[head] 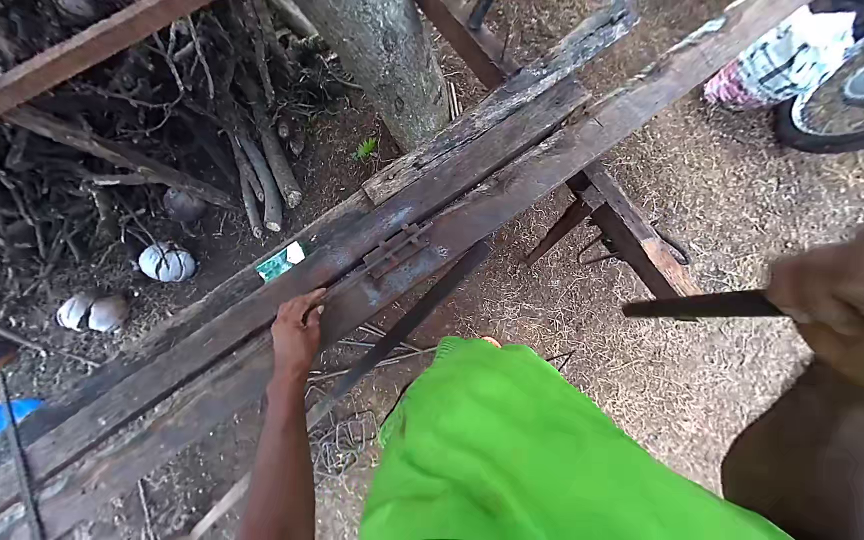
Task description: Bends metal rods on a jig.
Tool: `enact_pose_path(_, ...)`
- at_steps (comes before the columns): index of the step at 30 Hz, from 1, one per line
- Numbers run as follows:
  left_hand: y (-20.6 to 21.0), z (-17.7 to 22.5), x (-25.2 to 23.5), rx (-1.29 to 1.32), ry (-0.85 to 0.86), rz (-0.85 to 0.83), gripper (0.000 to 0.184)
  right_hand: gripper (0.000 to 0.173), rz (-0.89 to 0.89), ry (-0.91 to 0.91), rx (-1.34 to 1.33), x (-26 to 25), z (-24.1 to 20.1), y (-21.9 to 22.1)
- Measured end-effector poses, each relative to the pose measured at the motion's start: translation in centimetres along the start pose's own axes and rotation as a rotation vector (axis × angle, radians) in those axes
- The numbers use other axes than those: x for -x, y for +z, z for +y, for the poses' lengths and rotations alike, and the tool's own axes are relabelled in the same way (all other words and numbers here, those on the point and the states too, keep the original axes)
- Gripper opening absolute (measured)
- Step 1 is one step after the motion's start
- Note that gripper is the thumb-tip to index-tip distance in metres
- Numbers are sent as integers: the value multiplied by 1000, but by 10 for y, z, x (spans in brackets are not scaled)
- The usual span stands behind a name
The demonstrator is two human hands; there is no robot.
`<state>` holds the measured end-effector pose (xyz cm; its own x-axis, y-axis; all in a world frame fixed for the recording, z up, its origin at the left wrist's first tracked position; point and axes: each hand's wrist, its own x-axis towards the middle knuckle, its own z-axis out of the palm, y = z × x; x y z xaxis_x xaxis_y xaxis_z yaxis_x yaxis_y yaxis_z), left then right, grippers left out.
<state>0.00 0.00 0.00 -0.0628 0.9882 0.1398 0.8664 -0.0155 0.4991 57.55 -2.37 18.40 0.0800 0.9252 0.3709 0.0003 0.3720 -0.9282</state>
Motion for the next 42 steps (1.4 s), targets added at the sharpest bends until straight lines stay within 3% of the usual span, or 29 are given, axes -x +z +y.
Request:
enact_pose_path(2,-1,4,0,4,12,2,25,23,-26,91,350,-25,22,6)
enact_pose_path(5,-3,6,-2,33,1,14,22,37,-218,163,773,-48,68,0)
enact_pose_path(10,-3,5,-3,40,-19,29,22,58,-574,173,1044,-72,138,-12)
enact_pose_path(13,-4,8,-3,28,-23,23,22,56,-709,78,1164,-98,155,-11)
enact_pose_path(17,-3,8,-14,61,-49,18,21,43,-792,25,1230,-137,174,-10)
enact_pose_path(25,0,10,-17,54,-80,30,23,45,-941,-118,1247,-183,195,11)
enact_pose_path(42,-3,7,-20,69,-74,22,21,47,-1016,-175,1133,-196,225,36)
